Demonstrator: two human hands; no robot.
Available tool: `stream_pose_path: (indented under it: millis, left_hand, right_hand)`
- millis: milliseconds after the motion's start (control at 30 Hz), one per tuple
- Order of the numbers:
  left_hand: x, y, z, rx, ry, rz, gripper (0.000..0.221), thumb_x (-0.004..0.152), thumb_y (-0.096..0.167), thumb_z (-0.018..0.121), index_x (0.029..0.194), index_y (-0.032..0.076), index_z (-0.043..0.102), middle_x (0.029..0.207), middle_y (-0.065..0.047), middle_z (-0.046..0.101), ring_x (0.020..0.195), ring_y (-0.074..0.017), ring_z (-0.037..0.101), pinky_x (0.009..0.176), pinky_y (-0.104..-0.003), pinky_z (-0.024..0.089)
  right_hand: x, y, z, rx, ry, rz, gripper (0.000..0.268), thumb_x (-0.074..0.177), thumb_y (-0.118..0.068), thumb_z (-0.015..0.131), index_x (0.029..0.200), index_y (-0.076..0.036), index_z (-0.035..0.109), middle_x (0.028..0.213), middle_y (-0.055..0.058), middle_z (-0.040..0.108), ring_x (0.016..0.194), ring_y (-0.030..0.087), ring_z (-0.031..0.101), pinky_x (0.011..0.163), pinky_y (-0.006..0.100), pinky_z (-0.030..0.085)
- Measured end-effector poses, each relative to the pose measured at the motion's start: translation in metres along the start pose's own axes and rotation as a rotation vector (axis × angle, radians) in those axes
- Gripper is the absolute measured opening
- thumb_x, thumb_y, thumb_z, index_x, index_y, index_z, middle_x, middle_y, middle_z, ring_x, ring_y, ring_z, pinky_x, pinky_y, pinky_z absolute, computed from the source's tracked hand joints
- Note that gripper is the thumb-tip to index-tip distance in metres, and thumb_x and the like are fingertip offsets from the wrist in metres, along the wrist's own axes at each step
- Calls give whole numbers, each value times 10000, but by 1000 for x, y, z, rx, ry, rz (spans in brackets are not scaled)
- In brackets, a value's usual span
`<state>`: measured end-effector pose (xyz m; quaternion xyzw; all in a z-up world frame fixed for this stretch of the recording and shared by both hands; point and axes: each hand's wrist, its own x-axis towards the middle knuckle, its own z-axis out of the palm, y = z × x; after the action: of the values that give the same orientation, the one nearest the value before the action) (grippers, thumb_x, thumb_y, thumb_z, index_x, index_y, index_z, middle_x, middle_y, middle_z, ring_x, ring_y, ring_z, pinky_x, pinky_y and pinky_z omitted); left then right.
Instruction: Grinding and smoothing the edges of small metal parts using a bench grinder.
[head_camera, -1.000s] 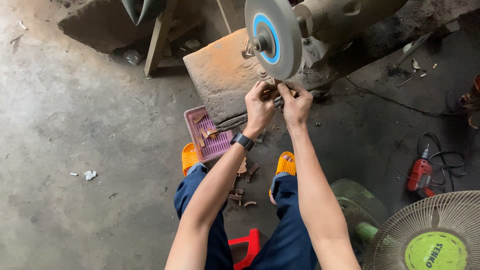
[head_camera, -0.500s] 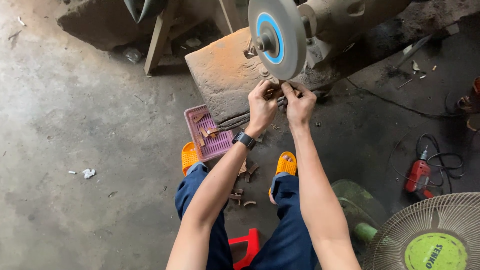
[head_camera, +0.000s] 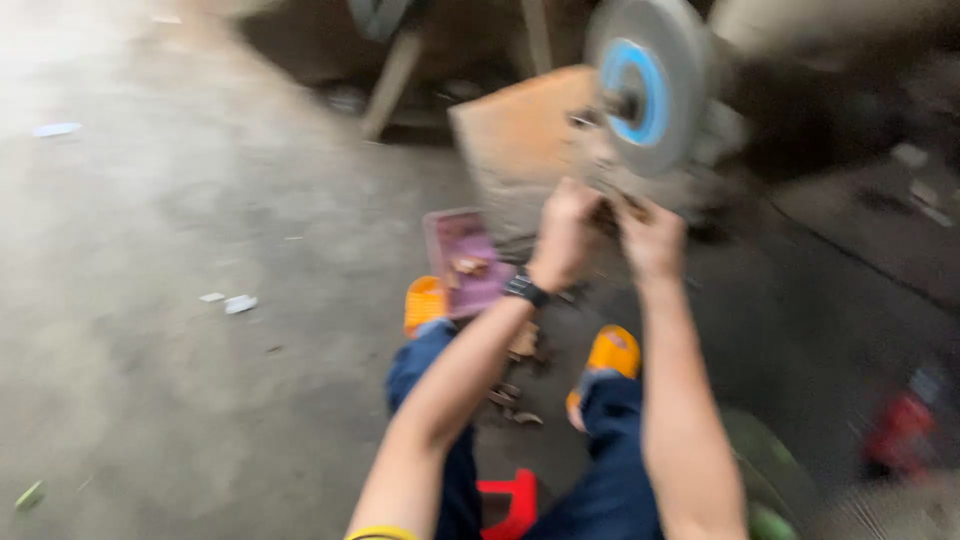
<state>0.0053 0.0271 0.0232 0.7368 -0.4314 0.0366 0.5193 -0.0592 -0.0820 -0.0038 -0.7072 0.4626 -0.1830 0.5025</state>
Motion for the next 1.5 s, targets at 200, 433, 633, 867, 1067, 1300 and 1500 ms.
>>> stream_pose_path:
  millis: [200, 433, 633, 867, 1067, 1300, 1500]
  left_hand:
    - [-21, -49, 60, -154, 44, -156, 371, 678, 25, 606, 1043, 94, 602, 928, -122, 498, 827, -302, 564, 783, -373, 471]
    - [3, -4, 15, -424, -116, -776, 569, 617, 447, 619, 987, 17, 665, 949, -147, 677, 912, -205, 633, 803, -318, 493]
    - [-8, -42, 60, -537, 93, -545, 270, 806, 267, 642, 984, 65, 666, 895, -74, 674, 799, -45, 546, 704, -269, 475]
    - [5, -19, 61, -649, 185, -514, 185, 767, 303, 696, 724, 127, 655, 637, 7, 588, 653, -29, 476, 559, -245, 417]
    - [10, -2, 69, -958, 204, -681, 90, 745, 168, 723, 737, 87, 685, 590, -31, 614, 474, -41, 475, 384, -185, 374]
    - [12, -8, 60, -1026, 202, -772, 126, 719, 157, 753, 741, 73, 662, 606, -66, 604, 424, -50, 448, 314, -177, 351]
    - [6, -18, 44, -697, 302, -515, 44, 758, 64, 675, 742, 67, 634, 625, -34, 569, 625, -42, 464, 475, -206, 429]
  right_hand:
    - [-28, -29, -17, 134, 99, 127, 159, 764, -237, 776, 784, -221, 620, 820, -180, 477, 716, -23, 443, 546, 236, 389]
    - [13, 29, 0, 674, 125, 89, 238, 814, -58, 752, 754, -167, 549, 807, -81, 583, 649, 68, 576, 461, 273, 416]
    - [-19, -39, -1, 523, 139, -62, 92, 734, -103, 690, 801, -161, 717, 733, -90, 655, 591, 1, 557, 502, 158, 412]
    - [15, -10, -4, 494, 385, -176, 131, 644, -30, 718, 765, -78, 700, 714, 33, 636, 563, 114, 581, 507, 275, 498]
    - [29, 14, -15, 397, 473, -248, 48, 687, -45, 676, 697, -3, 655, 531, 141, 563, 389, 148, 540, 271, 293, 421]
    - [8, -11, -5, 390, 452, -321, 50, 744, -21, 633, 706, 8, 619, 509, 152, 573, 364, 142, 552, 256, 249, 401]
    - [13, 5, 26, 685, 316, -49, 77, 680, -63, 699, 664, -35, 629, 541, 79, 541, 419, 136, 545, 312, 256, 394]
